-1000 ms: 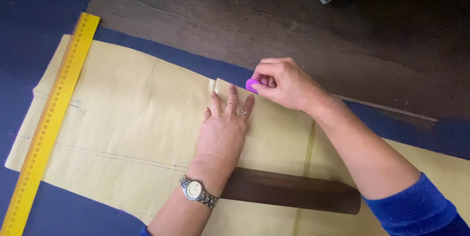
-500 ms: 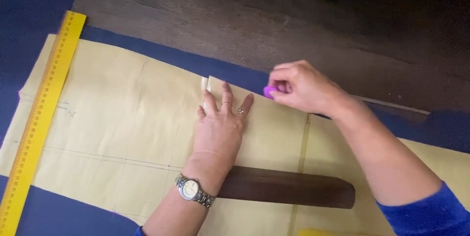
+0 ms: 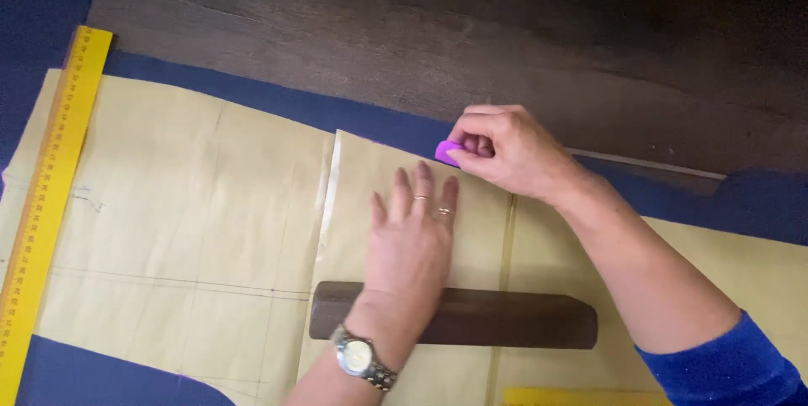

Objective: Marking a fabric pattern on blue cloth using a yellow ruler and purple tailor's chalk

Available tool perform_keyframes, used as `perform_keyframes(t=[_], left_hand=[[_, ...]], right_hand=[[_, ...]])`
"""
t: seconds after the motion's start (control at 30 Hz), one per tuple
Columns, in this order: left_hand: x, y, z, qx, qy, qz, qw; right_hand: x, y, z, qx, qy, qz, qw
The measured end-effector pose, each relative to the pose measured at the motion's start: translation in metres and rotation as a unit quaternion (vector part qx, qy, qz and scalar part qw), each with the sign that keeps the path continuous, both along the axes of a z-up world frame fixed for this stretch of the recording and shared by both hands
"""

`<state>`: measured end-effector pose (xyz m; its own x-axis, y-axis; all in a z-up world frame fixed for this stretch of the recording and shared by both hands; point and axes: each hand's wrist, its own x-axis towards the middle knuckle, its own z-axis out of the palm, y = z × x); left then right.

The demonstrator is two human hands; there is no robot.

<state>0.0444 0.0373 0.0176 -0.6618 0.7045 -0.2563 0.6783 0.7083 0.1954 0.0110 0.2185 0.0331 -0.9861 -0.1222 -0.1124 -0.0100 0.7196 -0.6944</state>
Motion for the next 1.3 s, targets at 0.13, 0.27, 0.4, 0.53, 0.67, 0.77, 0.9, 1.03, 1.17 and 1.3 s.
perform_keyframes(t=[0.13, 0.27, 0.4, 0.53, 0.67, 0.77, 0.9, 1.03, 1.17, 1.3], left_hand=[[0.013, 0.014, -0.009, -0.026, -0.030, 0.006, 0.999], [0.014, 0.019, -0.011, -0.063, -0.047, -0.004, 0.997], [0.014, 0.026, -0.014, -0.071, -0.031, 0.009, 0.997], [0.013, 0.028, -0.015, -0.077, -0.035, 0.011, 0.996], [0.014, 0.029, -0.013, -0.090, -0.042, 0.005, 0.995], [0.012, 0.030, -0.009, -0.101, -0.046, 0.008, 0.994], [0.015, 0.034, -0.011, -0.109, -0.037, 0.009, 0.993], [0.016, 0.042, -0.006, -0.134, -0.040, -0.007, 0.990], [0.016, 0.047, 0.003, -0.146, -0.049, -0.008, 0.988], [0.015, 0.056, -0.008, -0.156, -0.060, -0.007, 0.986]], right_hand=[[0.000, 0.001, -0.002, -0.004, 0.015, 0.022, 1.000], [0.000, 0.003, -0.004, 0.000, 0.018, 0.029, 0.999], [-0.002, 0.001, -0.003, 0.004, 0.016, 0.031, 0.999], [-0.003, 0.003, -0.005, 0.003, 0.024, 0.050, 0.998], [0.005, 0.009, 0.000, 0.024, -0.007, 0.053, 0.998], [0.020, 0.024, 0.011, 0.049, -0.050, 0.042, 0.997], [0.034, 0.036, 0.018, 0.057, -0.092, 0.008, 0.994], [0.033, 0.032, 0.014, 0.040, -0.042, -0.009, 0.998], [0.029, 0.026, 0.014, 0.032, -0.023, 0.002, 0.999], [0.029, 0.028, 0.008, 0.022, -0.022, 0.006, 1.000]])
